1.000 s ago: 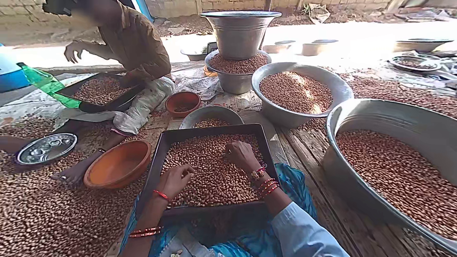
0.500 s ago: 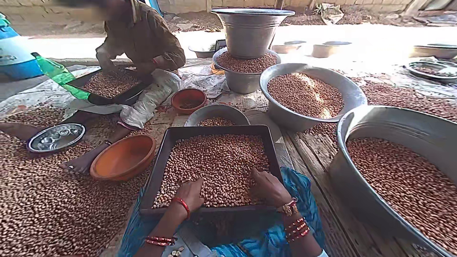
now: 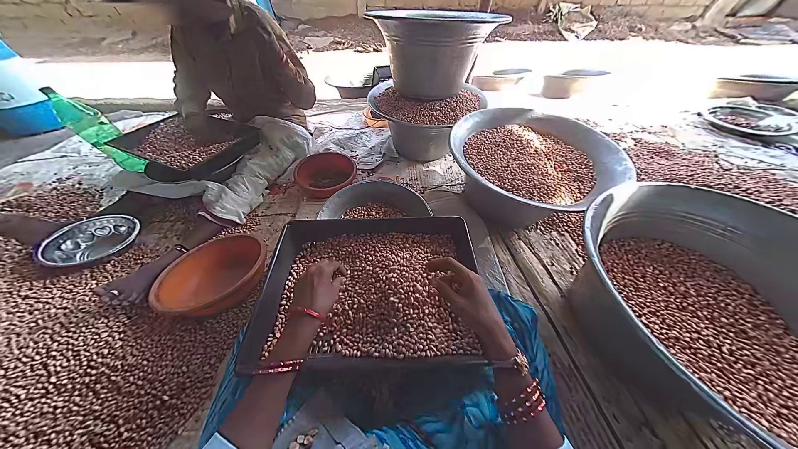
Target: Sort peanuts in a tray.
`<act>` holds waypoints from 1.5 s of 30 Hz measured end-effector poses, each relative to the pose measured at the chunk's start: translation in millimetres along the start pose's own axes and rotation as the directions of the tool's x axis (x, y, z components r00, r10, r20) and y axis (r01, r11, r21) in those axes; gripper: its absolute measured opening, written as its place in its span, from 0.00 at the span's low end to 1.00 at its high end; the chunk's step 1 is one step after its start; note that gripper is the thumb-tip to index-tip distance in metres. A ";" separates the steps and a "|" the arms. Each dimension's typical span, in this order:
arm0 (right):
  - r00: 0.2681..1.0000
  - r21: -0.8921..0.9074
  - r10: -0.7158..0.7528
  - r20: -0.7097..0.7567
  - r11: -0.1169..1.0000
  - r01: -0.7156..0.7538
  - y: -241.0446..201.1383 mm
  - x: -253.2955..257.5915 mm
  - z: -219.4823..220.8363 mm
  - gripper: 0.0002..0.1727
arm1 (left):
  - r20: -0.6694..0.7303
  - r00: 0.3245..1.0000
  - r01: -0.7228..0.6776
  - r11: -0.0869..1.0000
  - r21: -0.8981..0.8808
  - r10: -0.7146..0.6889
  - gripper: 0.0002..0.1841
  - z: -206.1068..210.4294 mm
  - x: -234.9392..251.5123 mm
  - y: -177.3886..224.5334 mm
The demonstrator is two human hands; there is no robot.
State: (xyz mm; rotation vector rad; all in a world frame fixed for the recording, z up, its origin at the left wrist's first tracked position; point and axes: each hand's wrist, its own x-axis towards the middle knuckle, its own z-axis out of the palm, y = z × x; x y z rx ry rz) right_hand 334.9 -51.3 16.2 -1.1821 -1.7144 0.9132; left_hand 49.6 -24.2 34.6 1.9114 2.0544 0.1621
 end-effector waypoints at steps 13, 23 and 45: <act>0.993 -0.177 0.118 -0.006 0.977 -0.117 1.2 -4.1 -0.6 0.12 | -0.101 0.995 0.006 0.985 -0.174 -0.023 0.13 -13.2 17.5 -27.6; 0.983 -0.537 0.184 0.002 0.829 -0.154 -19.3 18.7 11.3 0.14 | 0.133 0.991 0.026 0.997 0.071 -0.035 0.16 5.2 36.7 -11.3; 0.902 -0.198 0.083 0.424 0.980 0.003 -35.9 -15.2 -6.2 0.14 | 0.180 0.930 -0.338 0.937 0.087 0.319 0.17 15.8 16.3 78.2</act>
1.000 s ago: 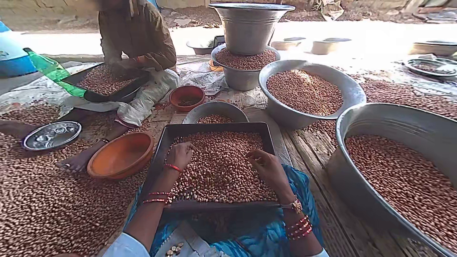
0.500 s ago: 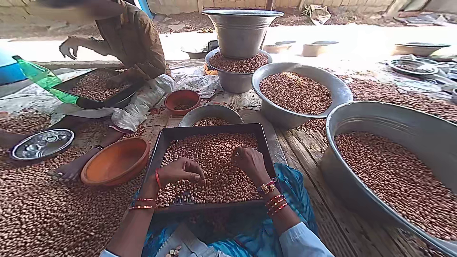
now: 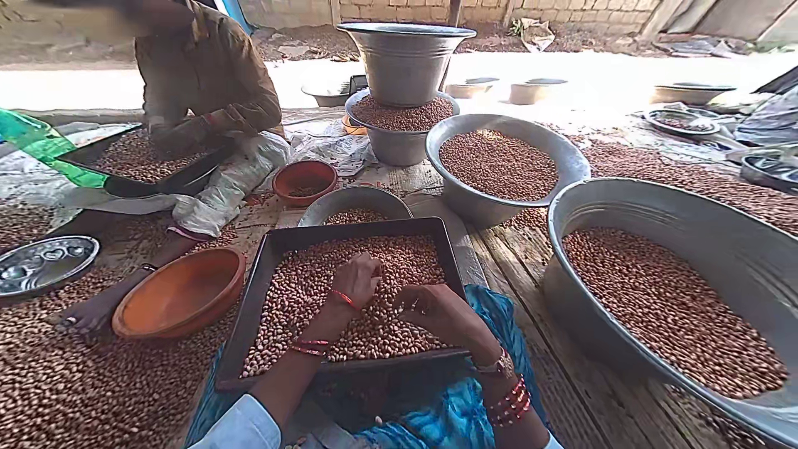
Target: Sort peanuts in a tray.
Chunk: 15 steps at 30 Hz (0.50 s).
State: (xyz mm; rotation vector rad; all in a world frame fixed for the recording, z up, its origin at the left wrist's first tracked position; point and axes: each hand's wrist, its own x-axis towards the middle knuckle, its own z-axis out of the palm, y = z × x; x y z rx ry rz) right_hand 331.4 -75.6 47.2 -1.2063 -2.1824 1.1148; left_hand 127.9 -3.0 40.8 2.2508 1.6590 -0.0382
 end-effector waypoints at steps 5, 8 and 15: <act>0.924 -0.200 0.378 -0.048 0.903 -0.380 17.2 -7.5 -2.0 0.26 | 0.142 0.862 -0.265 0.672 -0.692 0.486 0.11 -10.1 -22.4 -57.4; 0.829 -0.254 0.555 -0.074 0.793 -0.554 12.1 -5.9 -0.8 0.35 | 0.082 0.905 -0.189 0.567 -0.802 0.417 0.14 -18.9 -35.2 -87.1; 0.741 -0.407 0.671 0.000 0.677 -0.613 4.8 19.7 26.2 0.42 | 0.158 0.936 0.306 0.948 0.087 -0.316 0.28 -4.0 -10.0 -73.3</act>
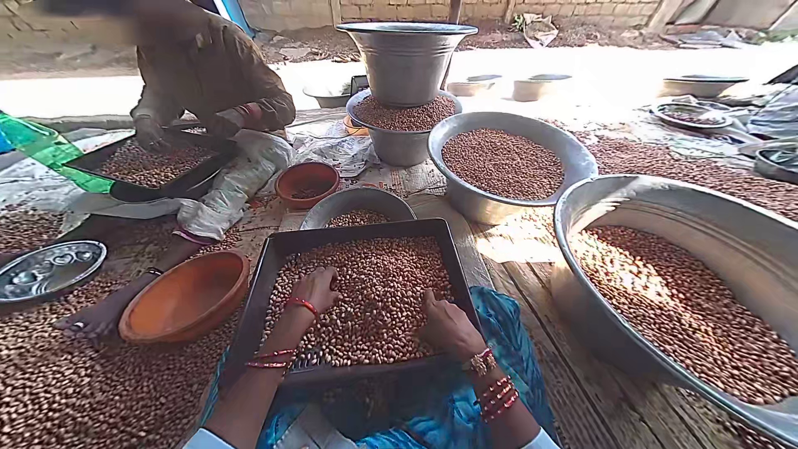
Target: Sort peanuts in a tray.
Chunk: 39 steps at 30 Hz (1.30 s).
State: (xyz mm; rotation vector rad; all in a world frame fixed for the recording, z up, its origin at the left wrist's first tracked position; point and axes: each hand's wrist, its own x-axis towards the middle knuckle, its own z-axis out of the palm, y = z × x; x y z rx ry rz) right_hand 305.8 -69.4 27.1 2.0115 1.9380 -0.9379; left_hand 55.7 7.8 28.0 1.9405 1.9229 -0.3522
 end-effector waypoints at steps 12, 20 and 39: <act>0.763 0.328 -0.434 -0.480 0.717 0.614 -12.0 34.5 -31.4 0.18 | -0.172 0.948 -0.284 0.465 -0.839 0.269 0.32 6.5 -25.8 6.8; 0.902 -0.031 -0.227 -0.368 0.972 0.232 12.6 86.0 -61.2 0.16 | -0.395 0.897 -0.418 0.670 -0.613 0.198 0.18 -20.5 -40.4 -32.7; 0.595 0.599 -0.706 -0.384 0.299 0.743 21.1 29.8 -49.5 0.09 | -0.291 0.933 -0.347 0.750 -0.562 0.213 0.11 27.2 -37.8 -3.4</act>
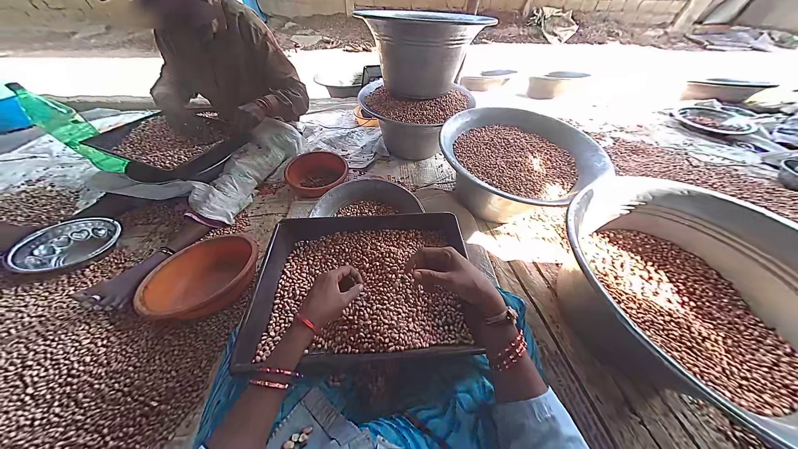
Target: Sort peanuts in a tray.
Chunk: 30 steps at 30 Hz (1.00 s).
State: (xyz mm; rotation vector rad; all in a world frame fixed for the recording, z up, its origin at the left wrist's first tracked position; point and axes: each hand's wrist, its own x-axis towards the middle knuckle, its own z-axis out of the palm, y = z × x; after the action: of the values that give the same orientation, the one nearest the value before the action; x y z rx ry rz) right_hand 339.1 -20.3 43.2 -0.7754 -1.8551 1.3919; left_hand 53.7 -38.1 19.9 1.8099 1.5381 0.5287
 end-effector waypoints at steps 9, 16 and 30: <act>0.891 -0.519 0.221 -0.397 0.747 -0.417 -11.8 -26.7 10.2 0.13 | 0.002 0.991 0.121 0.923 0.365 -0.131 0.17 10.6 35.5 39.0; 0.823 -0.636 0.391 -0.412 0.524 -0.567 1.2 -25.8 38.9 0.15 | -0.036 0.998 0.045 0.998 -0.034 -0.046 0.12 2.7 39.8 14.9; 0.799 -0.721 0.497 -0.338 0.410 -0.560 17.8 -12.1 56.4 0.16 | -0.015 0.944 0.300 0.837 0.457 -0.330 0.17 -1.2 3.2 0.5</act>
State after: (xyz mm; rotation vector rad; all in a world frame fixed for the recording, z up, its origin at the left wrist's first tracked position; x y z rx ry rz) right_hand 301.8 -56.9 12.9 -2.0109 -2.2748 0.7167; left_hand 53.9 -34.8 20.7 1.8181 1.9863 -0.0623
